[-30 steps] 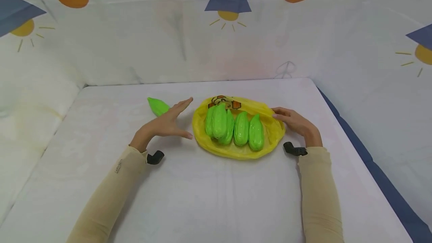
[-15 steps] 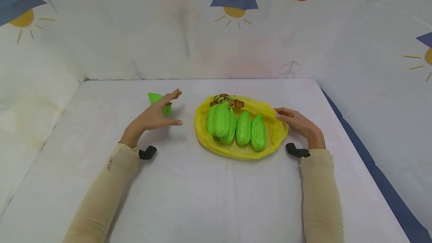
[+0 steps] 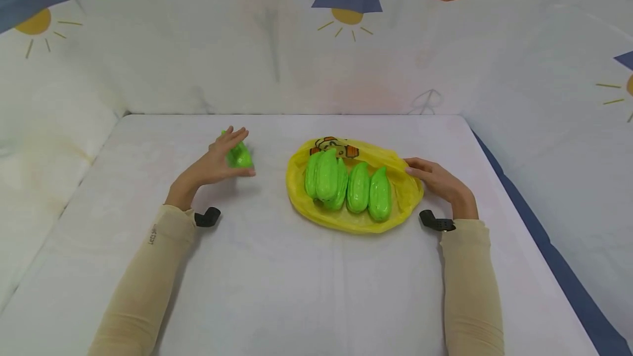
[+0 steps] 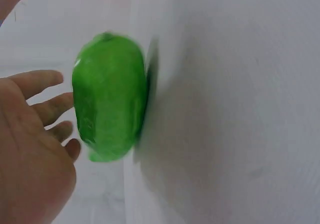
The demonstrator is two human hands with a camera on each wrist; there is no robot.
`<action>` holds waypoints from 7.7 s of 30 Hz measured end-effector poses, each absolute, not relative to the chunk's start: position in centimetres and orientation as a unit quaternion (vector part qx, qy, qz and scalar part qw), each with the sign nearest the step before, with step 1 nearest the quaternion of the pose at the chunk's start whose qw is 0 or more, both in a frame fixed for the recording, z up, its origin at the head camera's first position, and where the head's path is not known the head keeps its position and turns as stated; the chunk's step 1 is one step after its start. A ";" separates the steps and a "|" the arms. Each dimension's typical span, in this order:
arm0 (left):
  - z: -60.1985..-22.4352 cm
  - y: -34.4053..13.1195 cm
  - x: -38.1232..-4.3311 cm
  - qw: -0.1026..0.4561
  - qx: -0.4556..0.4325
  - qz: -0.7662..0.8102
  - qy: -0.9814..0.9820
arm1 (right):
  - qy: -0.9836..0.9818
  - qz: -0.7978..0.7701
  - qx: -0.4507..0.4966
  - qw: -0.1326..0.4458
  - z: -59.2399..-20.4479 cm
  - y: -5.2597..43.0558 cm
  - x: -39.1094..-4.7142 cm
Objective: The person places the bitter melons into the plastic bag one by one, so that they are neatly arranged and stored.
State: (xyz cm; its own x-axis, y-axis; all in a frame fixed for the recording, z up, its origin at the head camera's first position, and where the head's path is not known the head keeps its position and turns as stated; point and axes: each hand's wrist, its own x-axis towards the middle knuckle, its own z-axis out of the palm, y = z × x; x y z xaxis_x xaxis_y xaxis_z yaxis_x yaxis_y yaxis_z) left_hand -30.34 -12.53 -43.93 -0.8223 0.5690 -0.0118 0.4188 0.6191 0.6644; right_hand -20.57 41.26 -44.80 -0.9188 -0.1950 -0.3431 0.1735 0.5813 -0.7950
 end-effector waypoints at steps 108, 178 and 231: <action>-42.9 -12.7 -29.1 0.209 0.311 0.435 0.819 | 0.871 -0.451 -0.007 0.194 -44.7 41.3 -20.6; -40.2 7.4 -26.0 0.141 0.450 0.039 0.881 | 0.869 -0.451 0.002 0.202 -45.0 40.5 -20.9; -40.9 0.6 -23.7 0.006 0.410 0.139 0.902 | 0.883 -0.421 -0.018 0.208 -45.7 41.7 -19.9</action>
